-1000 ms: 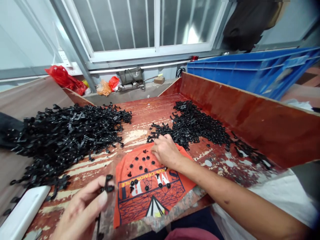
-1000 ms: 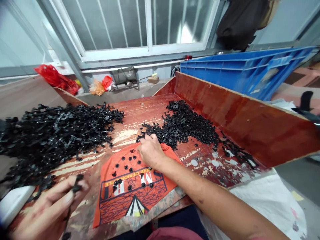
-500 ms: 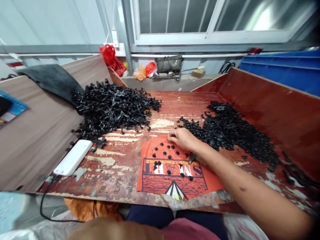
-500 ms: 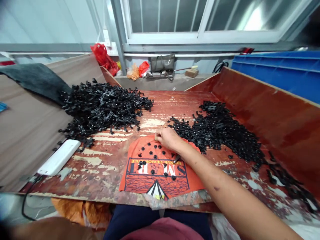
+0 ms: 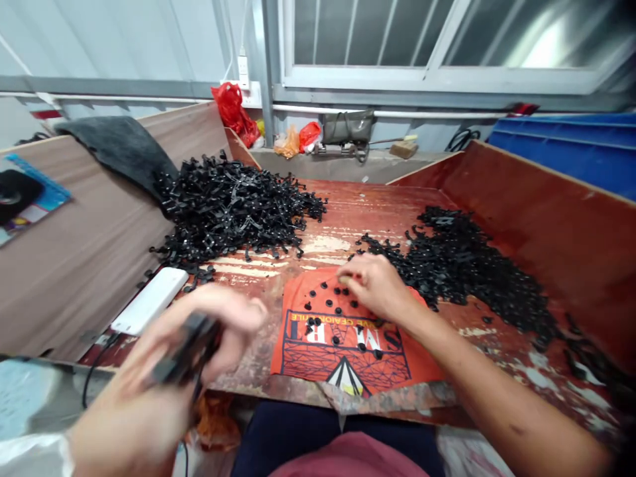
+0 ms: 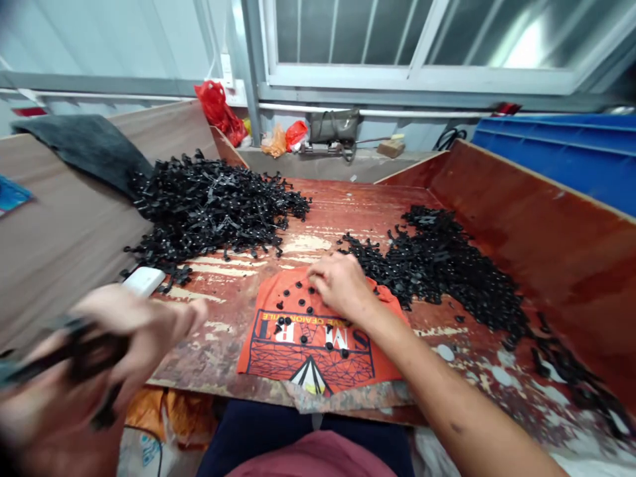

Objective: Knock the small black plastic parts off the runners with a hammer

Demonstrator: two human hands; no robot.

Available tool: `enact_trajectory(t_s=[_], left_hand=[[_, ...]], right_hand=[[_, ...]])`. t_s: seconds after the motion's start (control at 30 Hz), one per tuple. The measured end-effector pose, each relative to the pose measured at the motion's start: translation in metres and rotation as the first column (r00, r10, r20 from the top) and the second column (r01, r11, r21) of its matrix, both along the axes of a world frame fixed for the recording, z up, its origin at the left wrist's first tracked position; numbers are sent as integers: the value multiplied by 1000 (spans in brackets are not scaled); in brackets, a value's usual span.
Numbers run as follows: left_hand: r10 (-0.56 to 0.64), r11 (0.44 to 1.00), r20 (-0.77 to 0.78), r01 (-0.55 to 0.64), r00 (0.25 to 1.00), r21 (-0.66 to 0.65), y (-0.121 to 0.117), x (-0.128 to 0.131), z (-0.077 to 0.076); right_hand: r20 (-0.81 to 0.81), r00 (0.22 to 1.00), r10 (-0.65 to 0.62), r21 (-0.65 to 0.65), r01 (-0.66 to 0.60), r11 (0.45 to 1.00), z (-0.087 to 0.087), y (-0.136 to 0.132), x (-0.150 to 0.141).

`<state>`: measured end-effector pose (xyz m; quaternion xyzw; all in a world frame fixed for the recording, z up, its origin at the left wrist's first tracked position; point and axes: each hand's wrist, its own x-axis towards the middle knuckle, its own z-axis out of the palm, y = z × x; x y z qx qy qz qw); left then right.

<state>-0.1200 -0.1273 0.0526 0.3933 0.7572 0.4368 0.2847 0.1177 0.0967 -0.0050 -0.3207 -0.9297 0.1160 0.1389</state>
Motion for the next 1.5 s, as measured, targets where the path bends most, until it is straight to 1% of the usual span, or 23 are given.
enact_trajectory(t_s=[0.03,0.1,0.17,0.2,0.27,0.33,0.4,0.47,0.53,0.6,0.67,0.7,0.73,0.8,0.83,0.9,0.97,1.07,1.2,1.27,1.33,1.43,1.5], left_hand=[[-57,998,7,57,998,20,18,0,-3],[-171,984,-18,171,985,50,48,5,-18],[-260,964,-139,265,956,20,71,14,-39],[-308,950,-235,310,922,-29,80,19,-49],[-380,925,-414,351,827,-147,94,28,-63],[-427,904,-532,343,731,-254,104,36,-70],[-457,889,-591,319,665,-328,111,42,-73],[-467,884,-617,308,633,-352,115,45,-77],[-467,884,-598,330,652,-331,116,43,-82],[-460,888,-506,366,729,-280,115,38,-90],[-431,902,-368,387,824,-190,115,34,-99],[-409,913,-315,387,857,-132,116,32,-102],[-391,919,-289,385,874,-79,116,31,-106],[-379,918,-322,396,868,-13,118,30,-110],[-378,915,-364,404,851,-7,118,30,-112],[-375,914,-450,406,810,-32,117,30,-114],[-363,920,-497,389,788,-55,114,29,-115],[-361,922,-513,381,779,-70,107,27,-115],[-395,907,-515,413,761,-86,104,25,-112],[-392,907,-481,416,784,-61,104,23,-112],[-351,922,-429,386,832,-5,103,18,-112],[-231,962,-327,266,916,66,94,10,-110],[-151,985,-174,163,973,57,81,8,-106]], right_hand=[[9,998,55,-11,-55,998,3,-16,-1],[38,991,130,-20,-129,991,1,-46,-8],[68,990,121,-2,-121,993,-6,-65,-15],[81,992,100,9,-101,995,-10,-71,-17],[100,994,50,31,-54,998,-18,-74,-18],[110,994,15,50,-20,999,-21,-70,-15],[117,993,3,68,-11,998,-19,-67,-9],[116,993,4,89,-14,996,-15,-66,-5],[100,995,18,111,-30,993,-12,-70,-5],[81,995,57,130,-68,989,-12,-77,-10],[70,992,108,148,-118,982,-17,-85,-18],[69,989,132,158,-142,977,-20,-89,-22],[69,986,153,170,-162,972,-24,-92,-26],[70,981,182,198,-192,961,-30,-98,-30],[71,979,192,211,-203,956,-33,-100,-30],[70,977,202,230,-213,950,-36,-103,-28],[68,978,199,237,-209,949,-38,-105,-25],[63,987,147,229,-158,961,-38,-105,-23],[71,995,65,219,-80,972,-35,-104,-27],[85,995,51,230,-69,971,-34,-105,-30],[99,994,56,243,-79,967,-34,-105,-32],[116,986,118,265,-145,953,-35,-105,-30],[116,982,150,272,-177,946,-34,-106,-26]])
